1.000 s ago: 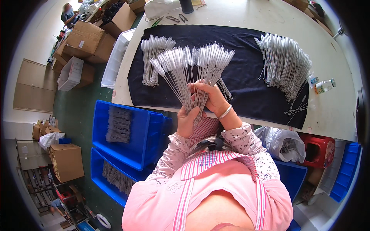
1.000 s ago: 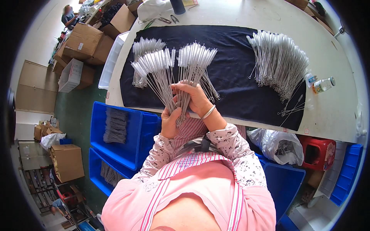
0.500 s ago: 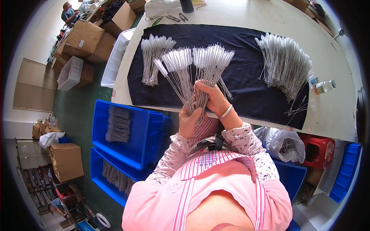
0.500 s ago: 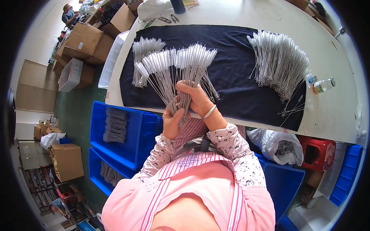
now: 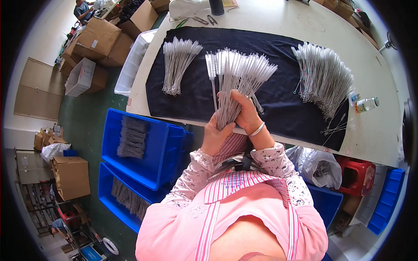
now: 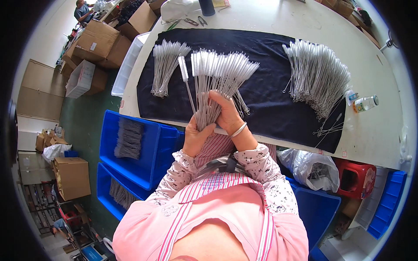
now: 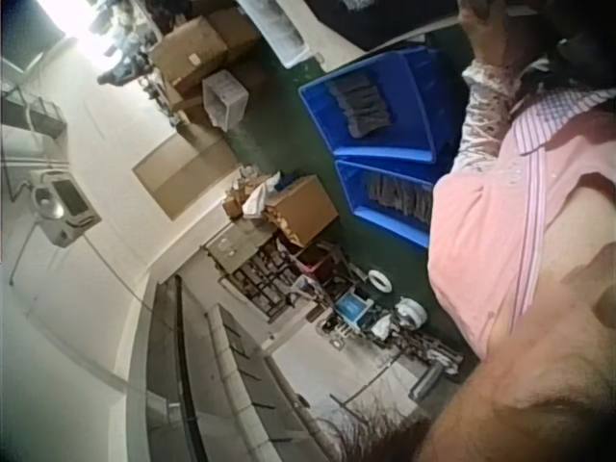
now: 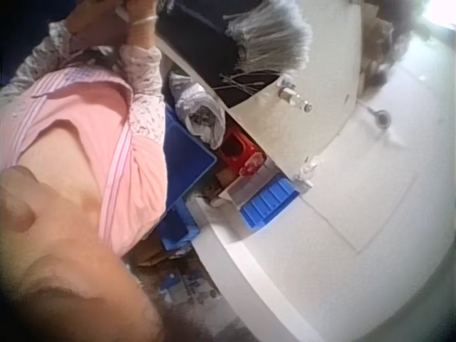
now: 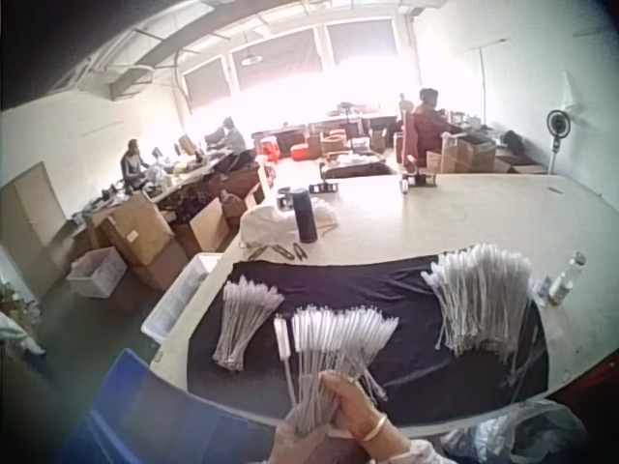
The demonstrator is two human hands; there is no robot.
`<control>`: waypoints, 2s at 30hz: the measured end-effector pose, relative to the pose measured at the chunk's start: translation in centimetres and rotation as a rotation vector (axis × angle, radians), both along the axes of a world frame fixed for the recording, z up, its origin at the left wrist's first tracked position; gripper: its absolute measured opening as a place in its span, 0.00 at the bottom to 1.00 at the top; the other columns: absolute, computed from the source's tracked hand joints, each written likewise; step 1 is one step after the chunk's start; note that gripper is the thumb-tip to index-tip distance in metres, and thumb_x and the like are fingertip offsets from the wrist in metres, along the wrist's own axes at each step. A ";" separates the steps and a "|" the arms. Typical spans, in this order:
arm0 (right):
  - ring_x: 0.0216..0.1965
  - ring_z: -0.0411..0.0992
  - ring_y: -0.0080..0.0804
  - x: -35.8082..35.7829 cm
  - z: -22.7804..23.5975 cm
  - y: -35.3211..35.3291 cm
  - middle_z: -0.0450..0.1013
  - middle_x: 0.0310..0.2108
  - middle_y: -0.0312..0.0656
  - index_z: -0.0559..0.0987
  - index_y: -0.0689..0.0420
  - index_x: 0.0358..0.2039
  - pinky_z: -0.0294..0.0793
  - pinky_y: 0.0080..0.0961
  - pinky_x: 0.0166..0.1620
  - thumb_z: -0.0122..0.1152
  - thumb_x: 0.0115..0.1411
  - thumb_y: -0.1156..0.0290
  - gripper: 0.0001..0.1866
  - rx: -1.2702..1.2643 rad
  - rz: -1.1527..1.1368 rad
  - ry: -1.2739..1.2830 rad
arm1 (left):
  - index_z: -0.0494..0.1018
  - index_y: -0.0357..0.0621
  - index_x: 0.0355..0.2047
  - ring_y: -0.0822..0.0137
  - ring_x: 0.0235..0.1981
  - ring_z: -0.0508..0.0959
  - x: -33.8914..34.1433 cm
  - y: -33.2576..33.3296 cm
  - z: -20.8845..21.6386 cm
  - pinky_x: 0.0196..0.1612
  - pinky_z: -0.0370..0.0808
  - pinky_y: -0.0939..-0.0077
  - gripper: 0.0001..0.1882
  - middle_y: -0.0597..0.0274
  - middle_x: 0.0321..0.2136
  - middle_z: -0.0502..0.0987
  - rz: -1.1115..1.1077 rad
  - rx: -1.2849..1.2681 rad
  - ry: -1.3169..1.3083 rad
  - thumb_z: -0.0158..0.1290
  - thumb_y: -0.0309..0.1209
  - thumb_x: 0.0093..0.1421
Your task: The person gathers bundles of long, thin metal brushes from a table, aligns them by hand, and secures them with wire ties. The person then places the finished bundles into a blue bin. The task is performed repeatedly in a workshop setting.
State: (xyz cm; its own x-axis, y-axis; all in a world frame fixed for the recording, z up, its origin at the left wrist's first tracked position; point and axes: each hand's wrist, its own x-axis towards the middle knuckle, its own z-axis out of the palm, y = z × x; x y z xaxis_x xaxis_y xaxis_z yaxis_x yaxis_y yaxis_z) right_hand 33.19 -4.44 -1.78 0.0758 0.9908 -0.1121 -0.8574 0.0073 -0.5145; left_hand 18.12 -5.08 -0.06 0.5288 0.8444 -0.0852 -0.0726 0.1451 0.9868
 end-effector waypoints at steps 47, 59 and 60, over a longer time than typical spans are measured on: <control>0.29 0.70 0.17 -2.3 4.7 0.7 0.74 0.30 0.36 0.75 0.64 0.38 0.71 0.15 0.33 0.56 0.60 0.72 0.09 0.079 -0.274 -0.636 | 0.68 0.41 0.45 0.75 0.30 0.74 -0.3 0.4 1.3 0.27 0.70 0.82 0.15 0.65 0.33 0.75 -0.217 -0.387 -0.228 0.56 0.26 0.58; 0.31 0.71 0.17 -3.3 4.9 1.0 0.74 0.29 0.34 0.75 0.64 0.41 0.71 0.14 0.37 0.58 0.60 0.71 0.12 0.176 -0.427 -0.940 | 0.67 0.43 0.47 0.69 0.28 0.75 0.1 -0.2 -0.2 0.29 0.72 0.76 0.18 0.62 0.33 0.75 -0.156 -0.327 -0.379 0.54 0.20 0.56; 0.31 0.70 0.17 -3.4 4.8 1.2 0.74 0.29 0.33 0.75 0.64 0.41 0.71 0.14 0.37 0.59 0.60 0.70 0.12 0.196 -0.477 -0.950 | 0.67 0.42 0.47 0.69 0.27 0.75 0.1 -0.2 -0.1 0.28 0.72 0.76 0.18 0.62 0.32 0.75 -0.163 -0.345 -0.390 0.54 0.19 0.56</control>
